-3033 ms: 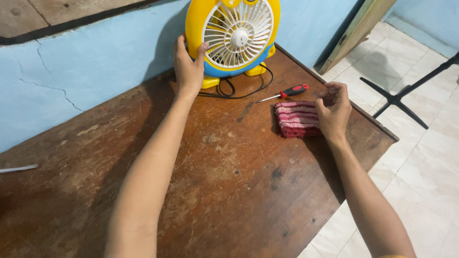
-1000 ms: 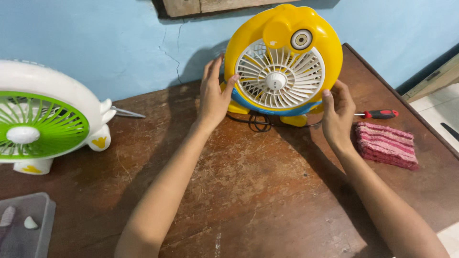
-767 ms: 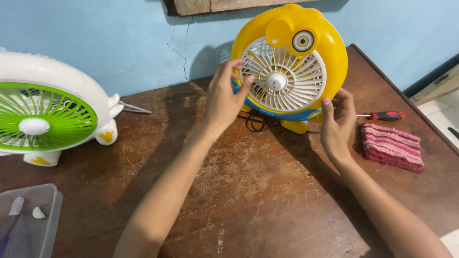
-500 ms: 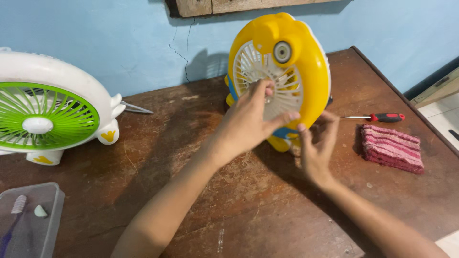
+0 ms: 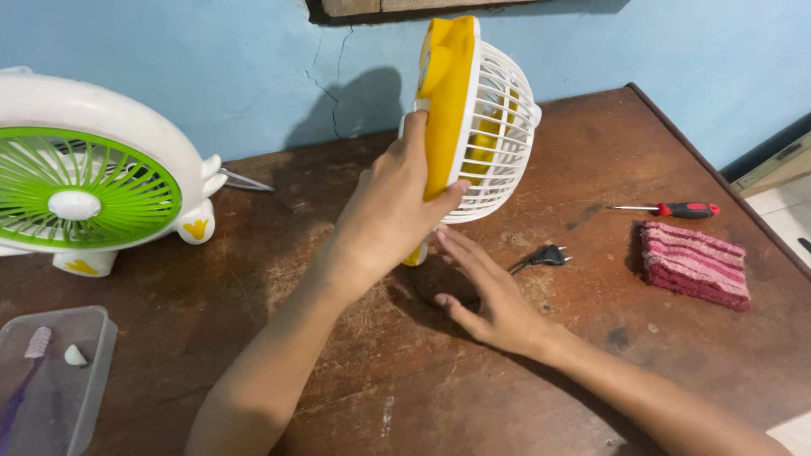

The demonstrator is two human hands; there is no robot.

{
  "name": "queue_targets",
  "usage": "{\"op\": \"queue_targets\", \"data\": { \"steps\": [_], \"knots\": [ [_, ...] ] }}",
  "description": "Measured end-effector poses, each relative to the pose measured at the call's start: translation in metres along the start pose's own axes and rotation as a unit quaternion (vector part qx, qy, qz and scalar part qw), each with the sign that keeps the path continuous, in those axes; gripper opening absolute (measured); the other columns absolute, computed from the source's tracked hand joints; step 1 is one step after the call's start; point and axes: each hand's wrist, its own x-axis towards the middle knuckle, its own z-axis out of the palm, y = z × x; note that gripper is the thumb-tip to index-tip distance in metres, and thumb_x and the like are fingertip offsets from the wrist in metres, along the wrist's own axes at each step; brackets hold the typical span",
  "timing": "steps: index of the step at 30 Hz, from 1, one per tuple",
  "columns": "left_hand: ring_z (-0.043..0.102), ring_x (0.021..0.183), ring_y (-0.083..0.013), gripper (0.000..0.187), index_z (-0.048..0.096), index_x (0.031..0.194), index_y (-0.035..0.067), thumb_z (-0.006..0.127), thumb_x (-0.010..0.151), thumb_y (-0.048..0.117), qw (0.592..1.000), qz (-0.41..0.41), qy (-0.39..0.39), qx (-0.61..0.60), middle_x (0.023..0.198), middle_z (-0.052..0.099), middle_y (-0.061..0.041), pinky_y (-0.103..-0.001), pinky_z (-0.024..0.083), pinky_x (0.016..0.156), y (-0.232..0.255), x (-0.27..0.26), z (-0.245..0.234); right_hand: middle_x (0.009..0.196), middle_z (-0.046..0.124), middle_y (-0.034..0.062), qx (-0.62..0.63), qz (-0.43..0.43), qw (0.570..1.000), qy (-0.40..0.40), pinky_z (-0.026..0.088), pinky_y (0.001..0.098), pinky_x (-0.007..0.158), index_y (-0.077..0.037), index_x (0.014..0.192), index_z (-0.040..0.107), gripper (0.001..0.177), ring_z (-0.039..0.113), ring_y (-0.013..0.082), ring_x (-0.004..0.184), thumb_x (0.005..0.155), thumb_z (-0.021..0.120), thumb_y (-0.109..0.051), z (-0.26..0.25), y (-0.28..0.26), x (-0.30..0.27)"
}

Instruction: The person uses a screwdriver to remove screws from the front grille of a white and green electric fan, then wipes the fan with a cloth. The person then moves to a yellow and blue electric fan and begins unscrewing its front grille.

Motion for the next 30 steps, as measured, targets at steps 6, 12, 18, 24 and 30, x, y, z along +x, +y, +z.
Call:
{"op": "queue_targets", "data": {
  "steps": [6, 12, 18, 24, 30],
  "knots": [
    [0.076, 0.101, -0.0297, 0.081, 0.016, 0.16, 0.002, 0.063, 0.096, 0.02, 0.997, -0.035, -0.067, -0.029, 0.128, 0.065, -0.025, -0.038, 0.062, 0.089, -0.025, 0.005, -0.033, 0.142, 0.06, 0.018, 0.031, 0.014, 0.995, 0.095, 0.06, 0.0395, 0.104, -0.008, 0.148, 0.05, 0.057, 0.066, 0.0258, 0.119, 0.093, 0.066, -0.002, -0.013, 0.028, 0.005],
    [0.07, 0.095, -0.0351, 0.077, 0.021, 0.164, 0.021, 0.063, 0.099, 0.024, 0.994, -0.044, -0.092, 0.047, 0.135, 0.07, -0.01, -0.046, 0.059, 0.085, -0.065, 0.008, -0.078, 0.126, 0.062, 0.0167, 0.042, 0.057, 0.976, 0.208, 0.062, 0.0354, 0.098, -0.002, 0.142, 0.053, 0.042, 0.066, 0.0224, 0.11, 0.101, 0.061, 0.001, -0.047, 0.06, 0.026],
    [0.069, 0.113, -0.0205, 0.069, 0.026, 0.165, 0.022, 0.06, 0.105, 0.019, 0.997, 0.039, -0.002, -0.072, 0.152, 0.058, -0.005, -0.037, 0.056, 0.102, -0.123, 0.017, -0.088, 0.141, 0.054, 0.0199, 0.034, 0.113, 0.965, 0.235, 0.058, 0.0379, 0.1, 0.0, 0.147, 0.042, 0.045, 0.062, 0.0248, 0.12, 0.106, 0.061, -0.006, -0.058, 0.105, 0.073],
    [0.056, 0.14, -0.0175, 0.059, 0.035, 0.164, 0.018, 0.055, 0.11, 0.009, 0.972, 0.138, 0.063, -0.18, 0.163, 0.052, -0.008, -0.035, 0.043, 0.121, -0.179, 0.036, -0.072, 0.15, 0.049, 0.0193, 0.151, 0.105, 0.956, 0.228, 0.05, 0.0394, 0.11, -0.001, 0.152, 0.038, 0.043, 0.054, 0.0259, 0.135, 0.116, 0.041, -0.024, -0.027, 0.155, 0.111],
    [0.048, 0.143, -0.0256, 0.06, 0.045, 0.157, 0.007, 0.04, 0.112, 0.047, 0.972, 0.081, 0.144, -0.165, 0.154, 0.056, -0.018, -0.04, 0.031, 0.119, -0.216, 0.051, -0.044, 0.147, 0.056, 0.0164, 0.164, 0.131, 0.951, 0.229, 0.041, 0.0382, 0.117, -0.001, 0.152, 0.045, 0.049, 0.052, 0.0231, 0.137, 0.117, 0.031, -0.033, -0.009, 0.187, 0.125]
  ]
}}
